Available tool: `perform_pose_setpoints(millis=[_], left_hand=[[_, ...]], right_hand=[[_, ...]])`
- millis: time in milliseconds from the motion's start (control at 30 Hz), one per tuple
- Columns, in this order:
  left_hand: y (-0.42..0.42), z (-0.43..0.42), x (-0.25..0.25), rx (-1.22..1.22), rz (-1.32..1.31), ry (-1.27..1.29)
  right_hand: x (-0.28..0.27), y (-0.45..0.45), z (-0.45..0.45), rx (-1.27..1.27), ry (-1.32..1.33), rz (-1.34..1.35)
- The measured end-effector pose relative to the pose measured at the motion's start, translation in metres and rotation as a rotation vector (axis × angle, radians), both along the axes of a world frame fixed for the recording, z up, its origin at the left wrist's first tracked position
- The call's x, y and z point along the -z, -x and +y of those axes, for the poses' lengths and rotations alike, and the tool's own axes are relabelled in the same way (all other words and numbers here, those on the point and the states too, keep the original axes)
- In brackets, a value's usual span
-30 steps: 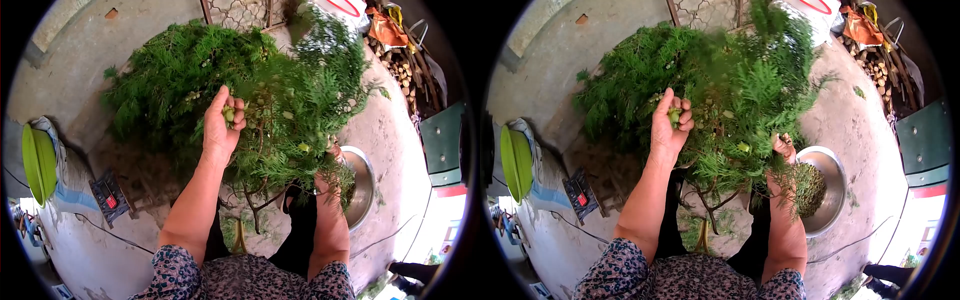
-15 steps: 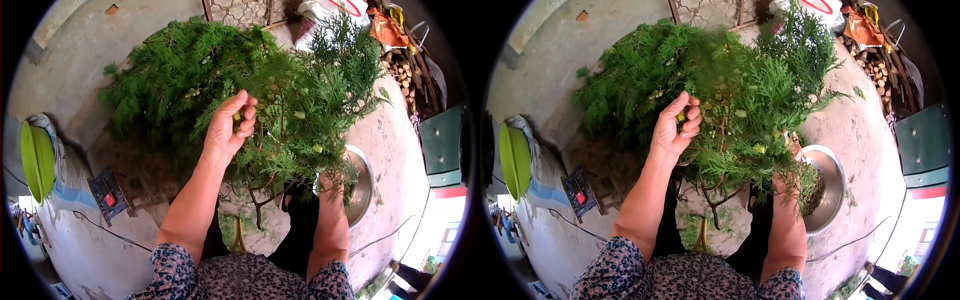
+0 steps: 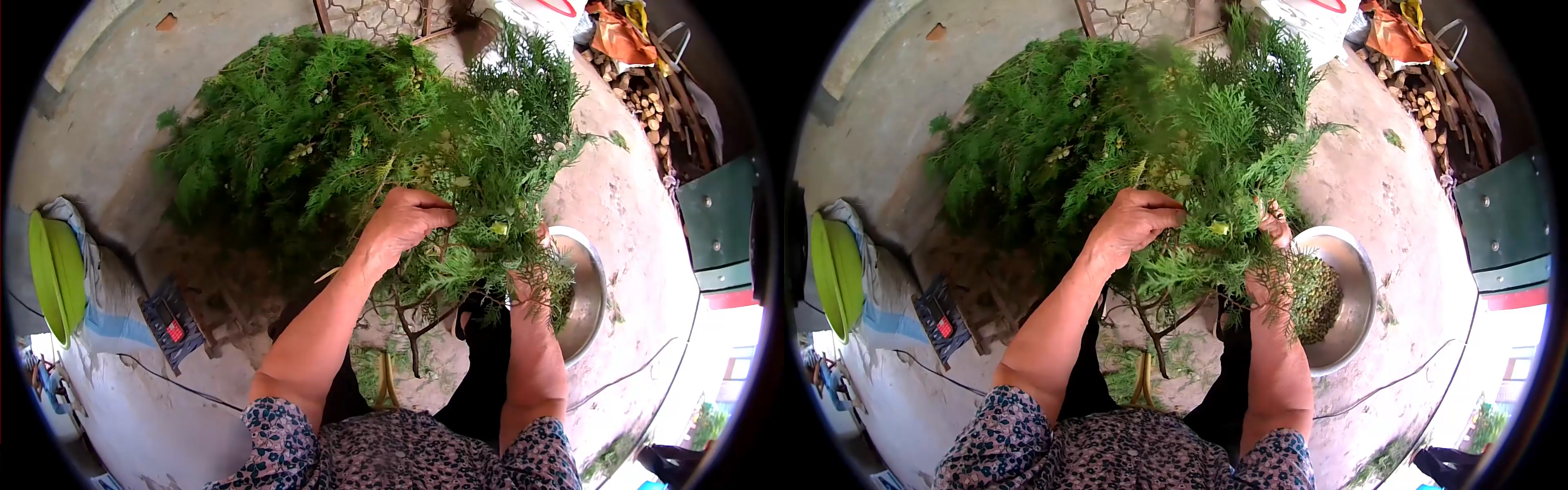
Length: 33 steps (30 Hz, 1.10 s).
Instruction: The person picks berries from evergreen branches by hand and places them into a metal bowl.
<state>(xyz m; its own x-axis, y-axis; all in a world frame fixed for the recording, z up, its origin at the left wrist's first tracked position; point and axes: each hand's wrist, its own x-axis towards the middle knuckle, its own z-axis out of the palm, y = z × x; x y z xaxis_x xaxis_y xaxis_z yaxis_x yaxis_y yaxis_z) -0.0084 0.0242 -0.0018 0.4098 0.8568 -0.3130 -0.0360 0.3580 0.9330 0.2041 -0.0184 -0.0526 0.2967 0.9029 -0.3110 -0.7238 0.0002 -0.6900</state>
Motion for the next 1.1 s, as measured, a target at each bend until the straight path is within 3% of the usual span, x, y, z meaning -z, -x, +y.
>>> perform_pose_setpoints(millis=[100, 167, 233, 433, 533, 567, 600, 833, 900, 967, 1033, 1100], left_hand=[[0.002, -0.001, -0.007, -0.147, -0.048, 0.015], [-0.002, -0.001, 0.004, -0.189, -0.046, -0.088], [-0.009, -0.002, 0.013, -0.376, 0.070, -0.610], [-0.012, -0.010, -0.008, -0.271, 0.069, -0.779], [-0.013, -0.003, 0.000, -0.163, 0.099, -0.928], [-0.014, -0.003, 0.007, -0.163, 0.100, -0.926], [-0.016, -0.002, 0.012, -0.142, -0.101, -0.789], [-0.014, -0.004, 0.000, -0.107, -0.208, -0.670], [-0.009, -0.001, 0.004, -0.166, 0.224, -1.042], [-0.012, -0.004, 0.001, -0.224, 0.194, -1.027], [-0.012, -0.009, -0.007, -0.377, -0.083, -0.704], [-0.002, -0.012, -0.023, -0.430, -0.087, -0.569]], right_hand=[[-0.013, 0.009, -0.001, 0.060, -0.070, 0.000], [-0.025, 0.012, 0.005, 0.062, 0.115, -0.242], [-0.052, 0.025, 0.000, -0.008, 0.005, -0.254], [-0.052, 0.032, 0.006, -0.147, 0.048, -0.087], [-0.047, 0.032, 0.009, -0.130, 0.078, -0.129], [-0.044, 0.032, 0.010, -0.137, 0.091, -0.115], [-0.042, 0.033, 0.011, -0.139, 0.094, -0.114], [-0.045, 0.042, 0.008, -0.117, 0.034, -0.226], [-0.047, 0.045, 0.008, -0.121, 0.039, -0.242], [-0.049, 0.047, 0.008, -0.080, 0.056, -0.217], [-0.040, 0.041, 0.016, -0.084, 0.104, -0.193], [-0.030, 0.033, 0.021, -0.036, 0.168, -0.277]])
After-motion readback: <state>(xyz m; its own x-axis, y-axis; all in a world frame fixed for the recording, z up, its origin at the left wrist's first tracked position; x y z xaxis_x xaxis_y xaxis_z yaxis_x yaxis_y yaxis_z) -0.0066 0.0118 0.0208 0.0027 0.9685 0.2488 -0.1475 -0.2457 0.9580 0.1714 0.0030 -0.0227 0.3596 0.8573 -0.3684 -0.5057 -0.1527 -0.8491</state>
